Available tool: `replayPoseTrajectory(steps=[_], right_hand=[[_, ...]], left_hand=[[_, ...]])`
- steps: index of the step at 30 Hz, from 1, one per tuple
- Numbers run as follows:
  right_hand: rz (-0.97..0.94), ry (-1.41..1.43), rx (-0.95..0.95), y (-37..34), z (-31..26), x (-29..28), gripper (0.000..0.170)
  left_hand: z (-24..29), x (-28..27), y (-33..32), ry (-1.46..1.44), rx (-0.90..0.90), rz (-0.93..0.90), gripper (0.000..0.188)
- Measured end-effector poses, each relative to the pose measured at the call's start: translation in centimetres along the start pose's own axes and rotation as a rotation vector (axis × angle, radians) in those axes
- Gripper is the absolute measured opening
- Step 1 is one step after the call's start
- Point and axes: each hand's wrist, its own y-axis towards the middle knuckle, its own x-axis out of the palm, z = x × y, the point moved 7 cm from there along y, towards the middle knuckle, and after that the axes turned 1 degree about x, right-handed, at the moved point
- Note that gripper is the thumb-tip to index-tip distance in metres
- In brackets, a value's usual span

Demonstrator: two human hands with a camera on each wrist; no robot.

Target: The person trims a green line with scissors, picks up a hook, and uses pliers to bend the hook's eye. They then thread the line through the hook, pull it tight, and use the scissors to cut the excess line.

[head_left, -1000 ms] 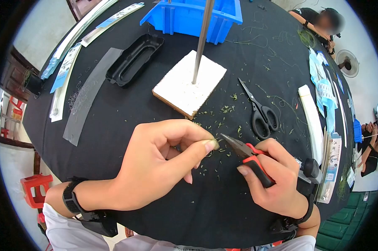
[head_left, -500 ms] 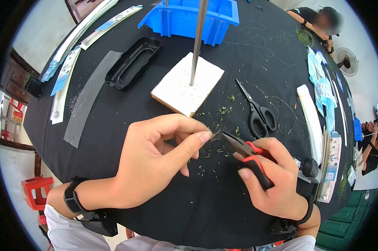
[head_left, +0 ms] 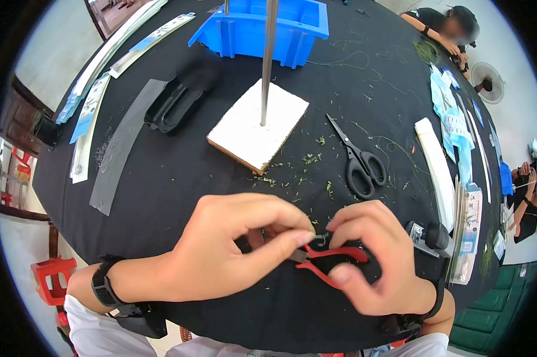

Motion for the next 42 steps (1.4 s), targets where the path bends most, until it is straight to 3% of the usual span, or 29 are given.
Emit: replayPoseTrajectory(steps=[3,15,18,21,25,27,29,31,34,38,41,42], right_hand=[[-0.017,0.212,0.083,0.0,0.6,0.5,0.012],[0.022,0.554,0.224,-0.9,2.0,1.8,0.005],[0.02,0.446,0.169,-0.7,1.7,1.5,0.009],[0.028,0.17,-0.031,-0.1,0.2,0.6,0.014],[0.084,0.1,-0.085,0.0,0.0,0.5,0.017],[0.133,-0.003,-0.118,0.2,0.2,-0.1,0.016],[0.273,-0.325,0.005,0.4,1.5,-1.6,0.018],[0.269,-0.594,0.168,0.4,3.6,-2.4,0.023],[0.194,-0.565,0.302,0.2,5.5,-2.6,0.026],[0.129,-0.593,0.324,0.3,5.7,-3.1,0.023],[0.008,-0.45,0.509,0.7,5.8,-3.6,0.021],[-0.005,-0.261,0.527,0.7,6.1,-3.4,0.021]], left_hand=[[0.7,0.7,0.0,0.087,0.129,-0.064,0.007],[0.2,0.8,0.0,-0.028,0.05,-0.059,0.007],[0.3,0.9,0.0,0.007,0.064,-0.062,0.006],[0.3,1.0,0.0,0.06,0.096,-0.08,0.006],[0.7,1.0,0.1,0.136,0.161,-0.101,0.005],[0.5,0.9,0.1,0.107,0.109,-0.07,0.005],[0.5,0.6,0.0,0.098,0.087,-0.036,0.005],[0.5,0.2,0.0,0.109,0.096,0.001,0.006],[0.5,-0.2,0.0,0.085,0.114,0.031,0.007],[0.2,-0.6,0.2,0.049,0.053,0.057,0.008],[0.4,-1.0,0.2,0.034,0.097,0.072,0.01],[0.4,-1.2,0.2,-0.036,0.072,0.074,0.011]])
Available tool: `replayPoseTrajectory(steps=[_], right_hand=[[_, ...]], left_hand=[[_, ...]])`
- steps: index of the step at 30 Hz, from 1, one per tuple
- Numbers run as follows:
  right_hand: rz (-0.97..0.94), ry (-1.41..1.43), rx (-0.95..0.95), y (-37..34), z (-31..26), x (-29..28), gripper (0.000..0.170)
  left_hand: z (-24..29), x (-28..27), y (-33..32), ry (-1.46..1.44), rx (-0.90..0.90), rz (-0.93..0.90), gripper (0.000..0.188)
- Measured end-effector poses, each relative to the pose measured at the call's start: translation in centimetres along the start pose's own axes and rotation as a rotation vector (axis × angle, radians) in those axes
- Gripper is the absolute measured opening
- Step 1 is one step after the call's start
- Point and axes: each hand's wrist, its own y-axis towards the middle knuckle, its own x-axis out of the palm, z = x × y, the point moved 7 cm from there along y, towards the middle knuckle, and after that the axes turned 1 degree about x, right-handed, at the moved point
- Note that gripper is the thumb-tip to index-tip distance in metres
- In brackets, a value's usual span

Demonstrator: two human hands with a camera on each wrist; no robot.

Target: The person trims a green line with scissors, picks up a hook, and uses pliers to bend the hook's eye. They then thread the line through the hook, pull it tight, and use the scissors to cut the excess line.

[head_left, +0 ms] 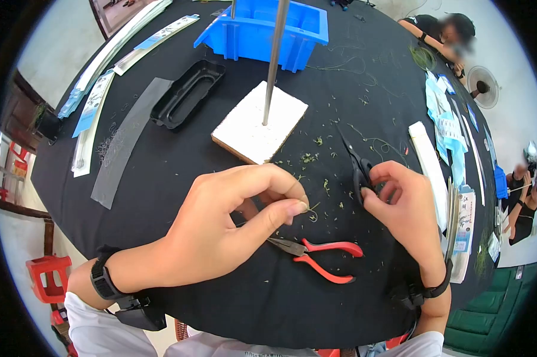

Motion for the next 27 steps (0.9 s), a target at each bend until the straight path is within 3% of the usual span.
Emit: replayPoseTrajectory(steps=[5,6,9,10,17,27], right_hand=[[-0.31,0.729,-0.036,-0.9,-1.0,1.8,0.021],[-0.366,0.744,-0.026,-1.2,-1.4,2.1,0.023],[-0.382,0.866,-0.231,-2.0,-1.9,2.8,0.039],[-0.495,0.937,-0.117,-1.8,-1.8,3.4,0.049],[-0.496,0.598,-0.419,-2.2,-2.3,3.6,0.047],[-0.435,0.507,-0.419,-2.1,-2.6,3.4,0.033]], left_hand=[[0.9,-1.1,0.4,-0.207,-0.074,0.008,0.017],[1.0,-1.3,0.5,-0.216,-0.035,0.028,0.017],[1.5,-1.7,0.6,-0.252,-0.04,0.026,0.016],[1.5,-1.7,0.6,-0.263,-0.043,0.028,0.016],[1.6,-1.5,0.3,-0.304,-0.068,0.032,0.015],[1.2,-1.5,0.4,-0.322,-0.115,0.054,0.015]])
